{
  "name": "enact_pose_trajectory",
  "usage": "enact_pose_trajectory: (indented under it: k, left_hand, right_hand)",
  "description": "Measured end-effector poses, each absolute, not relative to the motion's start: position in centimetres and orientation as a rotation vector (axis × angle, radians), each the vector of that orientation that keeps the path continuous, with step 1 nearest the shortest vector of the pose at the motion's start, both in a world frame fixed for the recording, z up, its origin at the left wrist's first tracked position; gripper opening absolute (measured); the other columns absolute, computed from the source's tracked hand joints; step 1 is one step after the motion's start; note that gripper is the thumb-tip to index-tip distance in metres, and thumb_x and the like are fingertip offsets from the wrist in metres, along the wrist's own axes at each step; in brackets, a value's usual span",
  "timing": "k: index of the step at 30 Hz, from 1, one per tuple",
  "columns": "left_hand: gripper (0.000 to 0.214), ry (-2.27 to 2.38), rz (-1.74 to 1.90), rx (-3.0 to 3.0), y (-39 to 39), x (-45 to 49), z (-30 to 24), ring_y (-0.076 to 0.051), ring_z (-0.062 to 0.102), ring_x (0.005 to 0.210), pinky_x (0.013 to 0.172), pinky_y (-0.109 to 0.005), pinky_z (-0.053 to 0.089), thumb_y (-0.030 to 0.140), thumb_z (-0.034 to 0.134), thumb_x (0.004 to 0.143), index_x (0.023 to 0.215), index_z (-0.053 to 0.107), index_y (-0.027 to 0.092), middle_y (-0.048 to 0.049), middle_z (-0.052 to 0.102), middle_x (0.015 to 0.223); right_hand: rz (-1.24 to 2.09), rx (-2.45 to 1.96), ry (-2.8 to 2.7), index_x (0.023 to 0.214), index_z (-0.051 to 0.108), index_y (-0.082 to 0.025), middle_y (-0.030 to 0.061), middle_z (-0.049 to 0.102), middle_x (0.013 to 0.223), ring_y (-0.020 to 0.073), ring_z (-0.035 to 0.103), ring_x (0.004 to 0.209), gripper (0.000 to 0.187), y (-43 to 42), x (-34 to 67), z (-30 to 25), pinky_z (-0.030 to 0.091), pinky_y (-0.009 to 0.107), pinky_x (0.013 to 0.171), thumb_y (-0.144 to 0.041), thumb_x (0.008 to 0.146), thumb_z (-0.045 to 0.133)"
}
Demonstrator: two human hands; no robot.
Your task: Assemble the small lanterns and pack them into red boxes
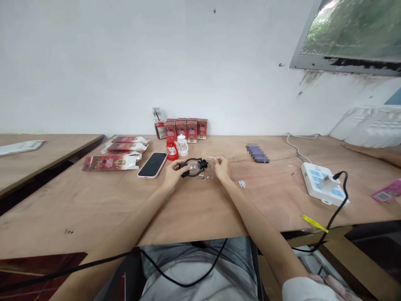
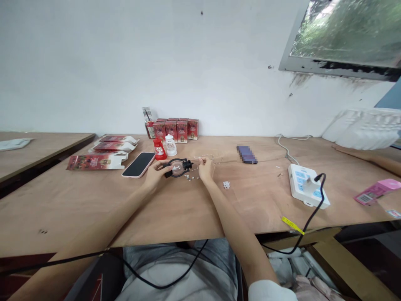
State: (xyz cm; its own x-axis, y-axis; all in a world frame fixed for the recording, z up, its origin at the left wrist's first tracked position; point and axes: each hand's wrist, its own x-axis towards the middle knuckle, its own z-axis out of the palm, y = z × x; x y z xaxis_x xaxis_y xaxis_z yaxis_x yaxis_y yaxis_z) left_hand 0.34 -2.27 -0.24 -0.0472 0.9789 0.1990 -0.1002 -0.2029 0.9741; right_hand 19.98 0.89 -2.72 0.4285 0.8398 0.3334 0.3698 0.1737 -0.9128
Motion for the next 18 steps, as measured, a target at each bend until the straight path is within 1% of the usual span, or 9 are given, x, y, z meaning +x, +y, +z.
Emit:
enact_pose_trajectory:
  k: [4, 6, 8, 10, 12, 14, 16, 18]
  left_hand:
    - [0.039, 1.053, 1.374, 1.475, -2.3, 0.8, -0.4, -0.019, 0.062, 0.074, 0.068, -0.031, 0.048, 0.038, 0.081, 0.053, 0.082, 0.068, 0.016, -0.0062, 0.069, 0.088]
    - [0.036, 1.06, 1.361, 1.6, -2.4, 0.8, -0.5, -0.02, 0.063, 0.079, 0.072, -0.032, 0.049, 0.037, 0.081, 0.055, 0.081, 0.069, 0.016, -0.0076, 0.069, 0.092]
    - [0.035, 1.076, 1.358, 1.731, -2.3, 0.6, -0.6, -0.021, 0.064, 0.086, 0.077, -0.034, 0.049, 0.034, 0.08, 0.057, 0.086, 0.07, 0.017, -0.0081, 0.07, 0.096]
    - [0.037, 1.12, 1.36, 1.819, -2.2, 0.3, -0.8, -0.022, 0.064, 0.087, 0.08, -0.035, 0.049, 0.032, 0.081, 0.057, 0.09, 0.07, 0.018, -0.008, 0.07, 0.096]
    - [0.039, 1.193, 1.364, 1.846, -2.0, 0.0, -1.0, -0.023, 0.064, 0.083, 0.079, -0.037, 0.049, 0.031, 0.082, 0.055, 0.089, 0.07, 0.018, -0.0079, 0.07, 0.093]
    - [0.041, 1.254, 1.37, 1.852, -1.8, -0.3, -1.3, -0.025, 0.064, 0.082, 0.08, -0.039, 0.05, 0.032, 0.083, 0.053, 0.089, 0.069, 0.018, -0.0084, 0.07, 0.093]
    - [0.046, 1.267, 1.347, 1.853, -1.6, -0.5, -1.6, -0.025, 0.065, 0.084, 0.08, -0.04, 0.051, 0.035, 0.082, 0.055, 0.095, 0.067, 0.017, -0.0088, 0.07, 0.096]
    - [0.051, 1.258, 1.295, 1.858, -1.5, -0.5, -1.9, -0.024, 0.066, 0.085, 0.078, -0.038, 0.052, 0.038, 0.079, 0.059, 0.103, 0.064, 0.016, -0.0086, 0.069, 0.099]
  right_hand:
    - [0.303, -1.384, -1.138, 0.072, 0.059, -0.02, 0.0034, 0.063, 0.069, 0.0197, 0.054, 0.069, 0.018, 0.7, 20.4, -2.2, 0.041, 0.032, 0.074, -0.03, 0.084, 0.05]
    - [0.152, -1.358, -1.182, 0.074, 0.059, -0.02, 0.0052, 0.062, 0.074, 0.0211, 0.052, 0.076, 0.023, 0.3, 20.4, -1.9, 0.04, 0.034, 0.078, -0.034, 0.088, 0.046]
    - [-0.005, -1.315, -1.252, 0.077, 0.059, -0.02, 0.0073, 0.061, 0.08, 0.0221, 0.051, 0.083, 0.027, -0.4, 20.2, -1.5, 0.038, 0.035, 0.082, -0.036, 0.092, 0.042]
    - [-0.164, -1.241, -1.325, 0.081, 0.062, -0.02, 0.0095, 0.06, 0.089, 0.0224, 0.051, 0.087, 0.03, -1.3, 19.8, -1.2, 0.037, 0.036, 0.085, -0.037, 0.094, 0.041]
    - [-0.317, -1.16, -1.424, 0.083, 0.064, -0.02, 0.0107, 0.06, 0.096, 0.022, 0.051, 0.088, 0.032, -2.2, 19.1, -1.0, 0.036, 0.037, 0.086, -0.038, 0.095, 0.041]
    - [-0.447, -1.091, -1.558, 0.084, 0.067, -0.022, 0.0102, 0.061, 0.097, 0.0211, 0.051, 0.086, 0.032, -3.0, 18.4, -1.0, 0.034, 0.036, 0.086, -0.037, 0.095, 0.041]
    - [-0.55, -1.024, -1.695, 0.085, 0.068, -0.023, 0.009, 0.063, 0.095, 0.0199, 0.052, 0.084, 0.03, -3.4, 17.8, -1.2, 0.034, 0.036, 0.084, -0.034, 0.095, 0.042]
    - [-0.626, -0.957, -1.811, 0.086, 0.069, -0.023, 0.0079, 0.065, 0.094, 0.0185, 0.052, 0.084, 0.027, -3.5, 17.2, -1.5, 0.033, 0.034, 0.084, -0.029, 0.095, 0.044]
